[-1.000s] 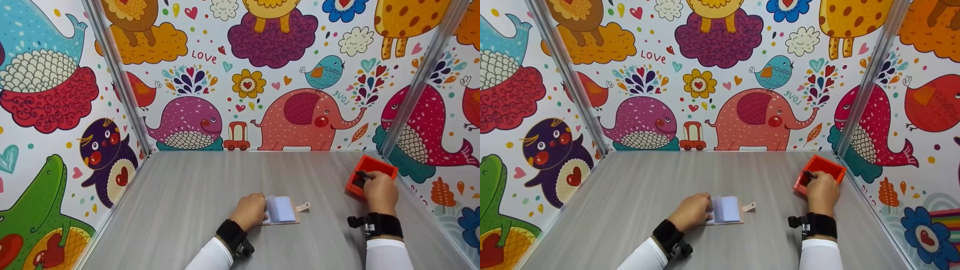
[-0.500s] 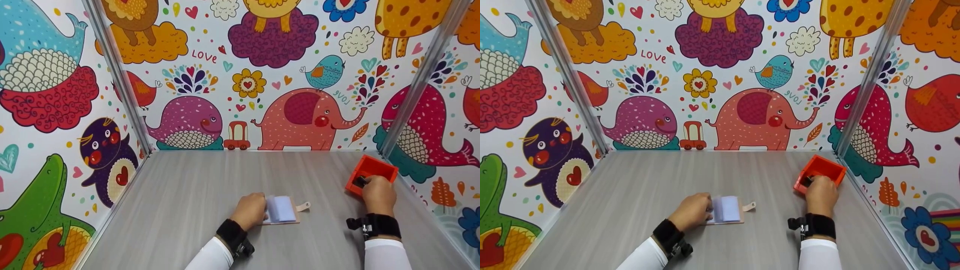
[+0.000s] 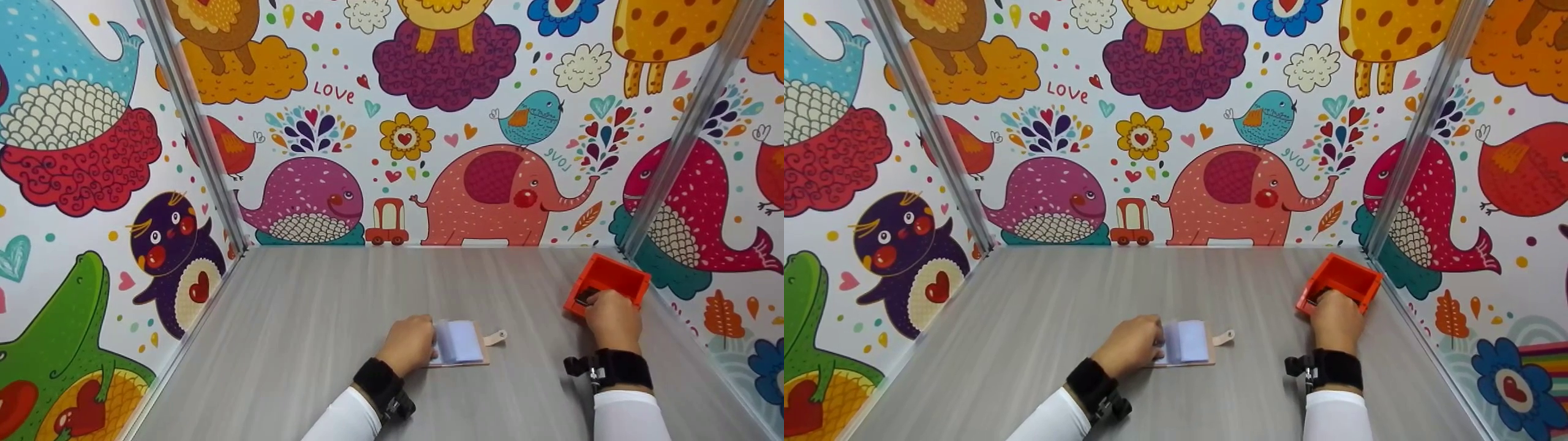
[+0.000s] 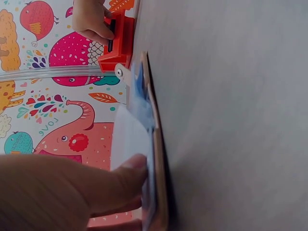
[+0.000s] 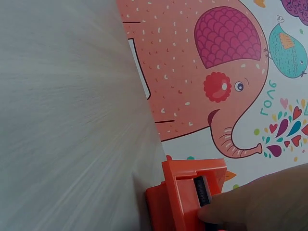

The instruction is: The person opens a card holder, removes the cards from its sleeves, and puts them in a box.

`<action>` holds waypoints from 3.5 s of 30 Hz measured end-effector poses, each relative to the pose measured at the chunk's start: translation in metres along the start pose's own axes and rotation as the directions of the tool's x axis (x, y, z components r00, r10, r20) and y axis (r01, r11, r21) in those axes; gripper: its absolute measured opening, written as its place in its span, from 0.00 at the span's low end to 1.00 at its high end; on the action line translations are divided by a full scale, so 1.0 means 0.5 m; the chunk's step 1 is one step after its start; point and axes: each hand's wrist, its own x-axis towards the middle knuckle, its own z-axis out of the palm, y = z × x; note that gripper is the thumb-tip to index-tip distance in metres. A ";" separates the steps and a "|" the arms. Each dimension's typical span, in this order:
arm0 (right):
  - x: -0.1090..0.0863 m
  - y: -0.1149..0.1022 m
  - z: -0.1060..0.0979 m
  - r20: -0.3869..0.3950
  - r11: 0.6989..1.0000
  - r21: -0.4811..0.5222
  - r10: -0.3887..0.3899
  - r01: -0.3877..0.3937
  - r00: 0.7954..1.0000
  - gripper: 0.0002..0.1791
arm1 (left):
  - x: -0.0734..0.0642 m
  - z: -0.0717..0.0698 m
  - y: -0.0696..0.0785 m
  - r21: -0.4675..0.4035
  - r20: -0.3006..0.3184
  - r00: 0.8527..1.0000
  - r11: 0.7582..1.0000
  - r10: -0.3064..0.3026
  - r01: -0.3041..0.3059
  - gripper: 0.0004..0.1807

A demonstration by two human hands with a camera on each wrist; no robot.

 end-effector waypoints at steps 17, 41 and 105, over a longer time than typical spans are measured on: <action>-0.016 -0.051 -0.010 0.039 0.997 0.052 -0.054 0.052 0.998 0.13 | 0.003 -0.003 0.005 -0.026 0.008 1.000 1.000 -0.017 0.017 0.16; -0.126 -0.297 0.089 0.241 0.830 0.422 -0.491 0.365 0.837 0.13 | -0.002 -0.001 0.001 -0.041 -0.024 0.999 0.999 -0.030 0.029 0.14; -0.158 -0.313 0.198 0.248 0.824 0.207 -0.565 0.527 0.787 0.05 | 0.005 -0.009 -0.013 -0.095 -0.066 0.994 0.991 0.087 -0.093 0.09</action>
